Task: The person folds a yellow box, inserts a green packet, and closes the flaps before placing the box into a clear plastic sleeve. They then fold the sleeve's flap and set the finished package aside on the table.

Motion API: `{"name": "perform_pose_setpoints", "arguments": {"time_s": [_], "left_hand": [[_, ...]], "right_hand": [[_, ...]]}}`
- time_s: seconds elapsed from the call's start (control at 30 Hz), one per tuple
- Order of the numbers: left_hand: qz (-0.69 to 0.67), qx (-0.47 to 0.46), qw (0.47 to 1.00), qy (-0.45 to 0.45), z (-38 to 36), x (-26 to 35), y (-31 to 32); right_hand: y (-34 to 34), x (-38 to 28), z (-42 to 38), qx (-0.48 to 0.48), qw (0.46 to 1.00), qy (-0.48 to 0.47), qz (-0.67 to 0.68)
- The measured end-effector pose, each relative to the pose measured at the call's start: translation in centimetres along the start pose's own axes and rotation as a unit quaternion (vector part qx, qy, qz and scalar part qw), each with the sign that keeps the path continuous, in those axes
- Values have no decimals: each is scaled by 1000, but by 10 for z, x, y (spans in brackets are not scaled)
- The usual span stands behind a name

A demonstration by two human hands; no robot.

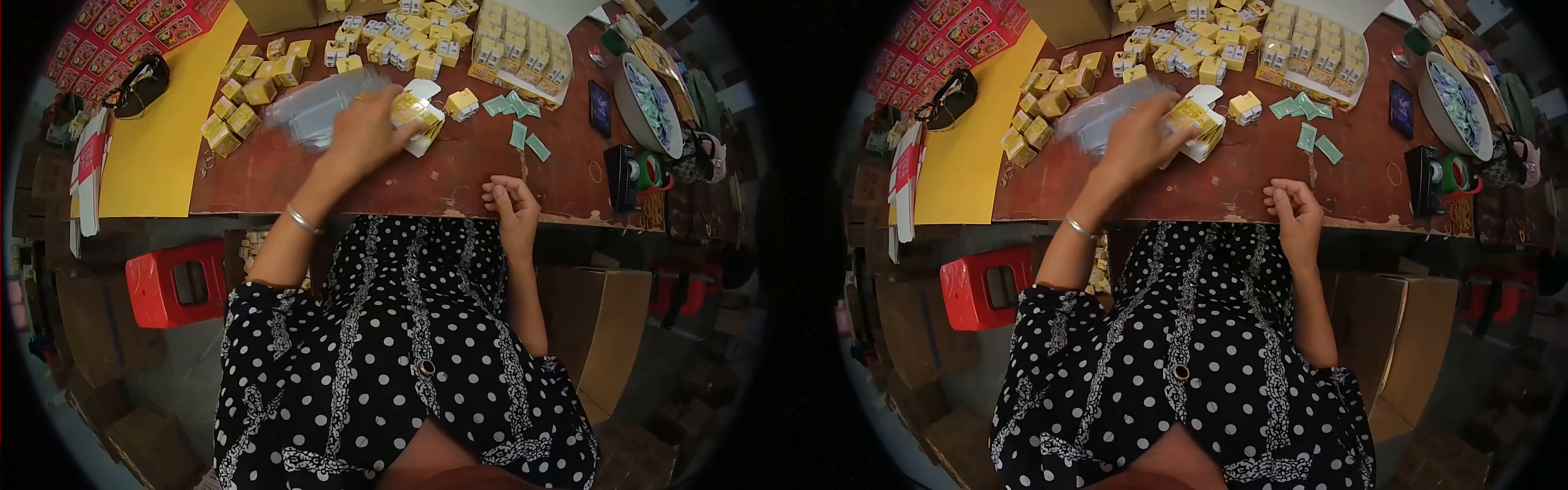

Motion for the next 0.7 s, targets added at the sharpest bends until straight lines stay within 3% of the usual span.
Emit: {"name": "perform_pose_setpoints", "arguments": {"time_s": [0.2, 0.33, 0.7], "left_hand": [[88, -57, 994, -36, 11, 11, 32], [45, -23, 998, -32, 10, 7, 28], [40, -78, 994, -67, 17, 2, 36]], "right_hand": [[0, 3, -2, 1, 1000, -12, 1], [2, 1, -2, -5, 1000, -14, -15], [3, 4, -3, -5, 1000, -5, -6]]}}
Point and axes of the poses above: each hand's wrist, its own z-axis towards the middle knuckle, its own y-axis out of the palm, x = y × z, the point moved 4 cm from there along z, towards the middle knuckle, and after that the axes turned 11 degrees about -z, right-handed, at the moved point
